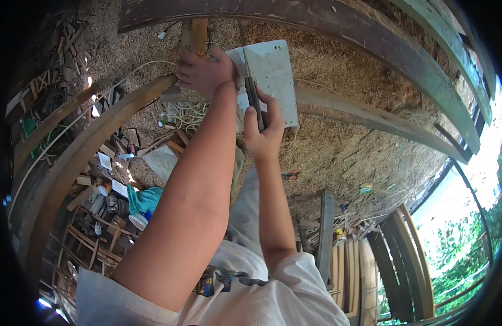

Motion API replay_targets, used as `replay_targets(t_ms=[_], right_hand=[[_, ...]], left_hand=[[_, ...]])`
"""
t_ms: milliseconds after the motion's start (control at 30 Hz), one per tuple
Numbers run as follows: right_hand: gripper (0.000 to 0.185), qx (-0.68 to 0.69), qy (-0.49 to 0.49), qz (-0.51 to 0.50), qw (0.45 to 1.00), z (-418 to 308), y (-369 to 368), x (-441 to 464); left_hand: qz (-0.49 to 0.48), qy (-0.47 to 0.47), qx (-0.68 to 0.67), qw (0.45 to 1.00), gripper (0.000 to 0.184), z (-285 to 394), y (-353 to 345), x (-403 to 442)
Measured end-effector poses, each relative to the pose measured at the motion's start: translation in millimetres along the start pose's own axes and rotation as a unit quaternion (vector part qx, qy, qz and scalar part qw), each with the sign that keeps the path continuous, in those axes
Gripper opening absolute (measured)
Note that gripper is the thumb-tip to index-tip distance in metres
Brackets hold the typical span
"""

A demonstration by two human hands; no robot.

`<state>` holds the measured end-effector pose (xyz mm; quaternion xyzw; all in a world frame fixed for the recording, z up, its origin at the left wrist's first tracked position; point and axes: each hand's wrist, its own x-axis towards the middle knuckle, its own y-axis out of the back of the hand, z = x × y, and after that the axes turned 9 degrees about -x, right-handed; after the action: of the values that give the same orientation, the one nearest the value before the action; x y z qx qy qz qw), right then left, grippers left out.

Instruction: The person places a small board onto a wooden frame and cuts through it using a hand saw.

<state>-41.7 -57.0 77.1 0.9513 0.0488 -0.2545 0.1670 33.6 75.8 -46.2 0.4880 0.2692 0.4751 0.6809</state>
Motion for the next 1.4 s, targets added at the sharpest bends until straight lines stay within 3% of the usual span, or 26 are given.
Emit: replay_targets(t_ms=[133,200,300,333,400,500,600,767,1033,1167,1200,1300,1400], right_hand=[[0.04,0.0,0.047,0.024,0.999,28,28,-85],[0.05,0.038,-0.017,0.016,0.999,27,39,-115],[0.042,-0.011,0.007,0.041,0.999,15,16,-57],[0.036,-0.023,-0.029,0.009,0.999,0,7,-26],[0.038,-0.005,-0.006,-0.005,1.0,-10,-3,4],[0.039,0.009,0.039,0.024,0.999,19,18,-66],[0.041,0.015,0.008,0.009,1.0,20,45,-105],[0.037,-0.006,-0.015,0.004,1.0,3,4,-5],[0.036,0.058,0.036,0.036,0.997,19,32,-94],[0.033,-0.024,0.004,0.009,1.0,4,0,-2],[0.034,0.014,-0.01,0.001,1.0,-1,-4,11],[0.036,0.009,-0.05,0.007,0.999,15,10,-40],[0.039,0.036,0.021,0.042,0.998,23,30,-82]], left_hand=[[-0.005,-0.001,0.0,1.0,0.079,0,-2,-1],[-0.005,0.0,0.004,1.0,0.079,-1,-1,-1],[-0.033,0.017,-0.009,0.999,0.079,5,7,0],[-0.031,0.017,-0.01,0.999,0.079,7,8,0],[-0.031,0.015,-0.001,0.999,0.08,5,7,1],[-0.026,0.009,-0.001,1.0,0.08,2,3,0],[-0.01,0.001,0.01,1.0,0.08,-1,-2,0],[-0.022,0.007,-0.003,1.0,0.08,5,3,-1],[-0.013,0.01,0.019,1.0,0.081,-8,1,-3],[-0.009,0.005,-0.013,1.0,0.083,3,0,0],[-0.013,0.014,-0.009,1.0,0.083,3,1,0],[-0.024,0.018,-0.029,0.999,0.083,4,5,-2],[-0.027,0.014,-0.02,0.999,0.083,4,3,-3]])
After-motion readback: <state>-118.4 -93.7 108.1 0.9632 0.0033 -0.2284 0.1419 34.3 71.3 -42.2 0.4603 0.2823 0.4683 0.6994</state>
